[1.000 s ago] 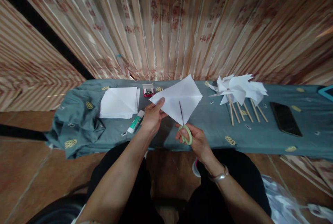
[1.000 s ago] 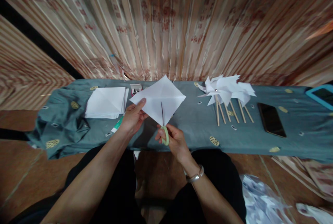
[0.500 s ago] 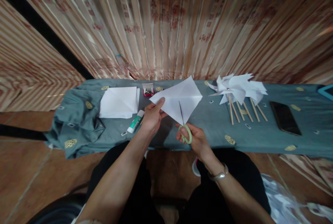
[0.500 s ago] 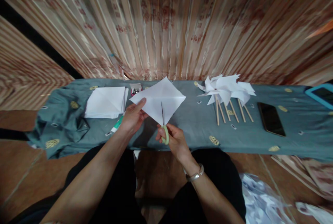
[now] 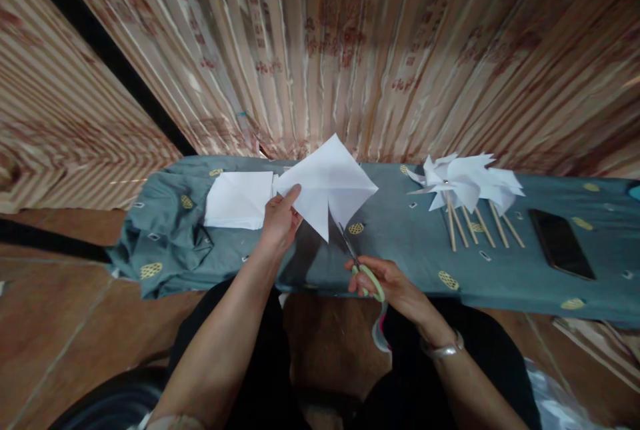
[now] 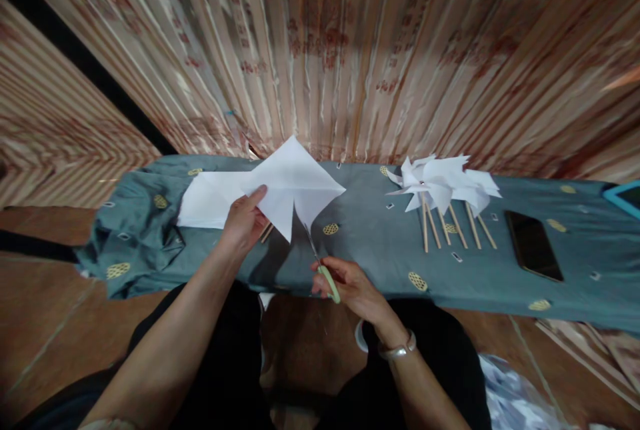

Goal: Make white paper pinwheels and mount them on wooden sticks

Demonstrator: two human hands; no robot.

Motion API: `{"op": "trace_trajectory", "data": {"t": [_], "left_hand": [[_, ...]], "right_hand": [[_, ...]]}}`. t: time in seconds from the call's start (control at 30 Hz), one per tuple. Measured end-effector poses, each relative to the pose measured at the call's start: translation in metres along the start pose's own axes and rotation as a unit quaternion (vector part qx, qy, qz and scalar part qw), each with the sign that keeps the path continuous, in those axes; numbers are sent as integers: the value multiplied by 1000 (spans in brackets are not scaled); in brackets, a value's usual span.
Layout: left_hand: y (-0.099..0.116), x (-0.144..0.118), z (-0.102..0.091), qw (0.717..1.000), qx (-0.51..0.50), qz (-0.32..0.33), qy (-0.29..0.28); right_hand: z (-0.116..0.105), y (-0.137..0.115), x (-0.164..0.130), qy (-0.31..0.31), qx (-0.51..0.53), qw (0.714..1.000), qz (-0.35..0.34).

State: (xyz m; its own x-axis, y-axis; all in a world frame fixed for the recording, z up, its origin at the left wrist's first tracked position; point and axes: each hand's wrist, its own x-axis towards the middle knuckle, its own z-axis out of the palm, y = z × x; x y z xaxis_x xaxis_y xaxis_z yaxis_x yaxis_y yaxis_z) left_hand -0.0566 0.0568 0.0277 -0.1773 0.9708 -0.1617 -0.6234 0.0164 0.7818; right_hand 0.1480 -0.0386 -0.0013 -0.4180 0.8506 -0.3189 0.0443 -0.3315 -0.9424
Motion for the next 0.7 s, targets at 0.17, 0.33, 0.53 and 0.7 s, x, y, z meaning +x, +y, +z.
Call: {"op": "trace_trajectory", "data": {"t": [0.17,0.33,0.53,0.7], "left_hand": [[5,0,-8,1000,25,8,9],[0,-7,-8,994,103,-35,-18],[-9,-18,-7,970,215,-88,-69],[-9,-21,-5,964,221,-116,-86]], "right_hand": [[-31,-2,-7,118,3,993,6],[-50,-4,-1,292,20,950,-108],[-41,-5,9,277,35,953,-117],[-30,-7,11,233,54,967,-83]]}}
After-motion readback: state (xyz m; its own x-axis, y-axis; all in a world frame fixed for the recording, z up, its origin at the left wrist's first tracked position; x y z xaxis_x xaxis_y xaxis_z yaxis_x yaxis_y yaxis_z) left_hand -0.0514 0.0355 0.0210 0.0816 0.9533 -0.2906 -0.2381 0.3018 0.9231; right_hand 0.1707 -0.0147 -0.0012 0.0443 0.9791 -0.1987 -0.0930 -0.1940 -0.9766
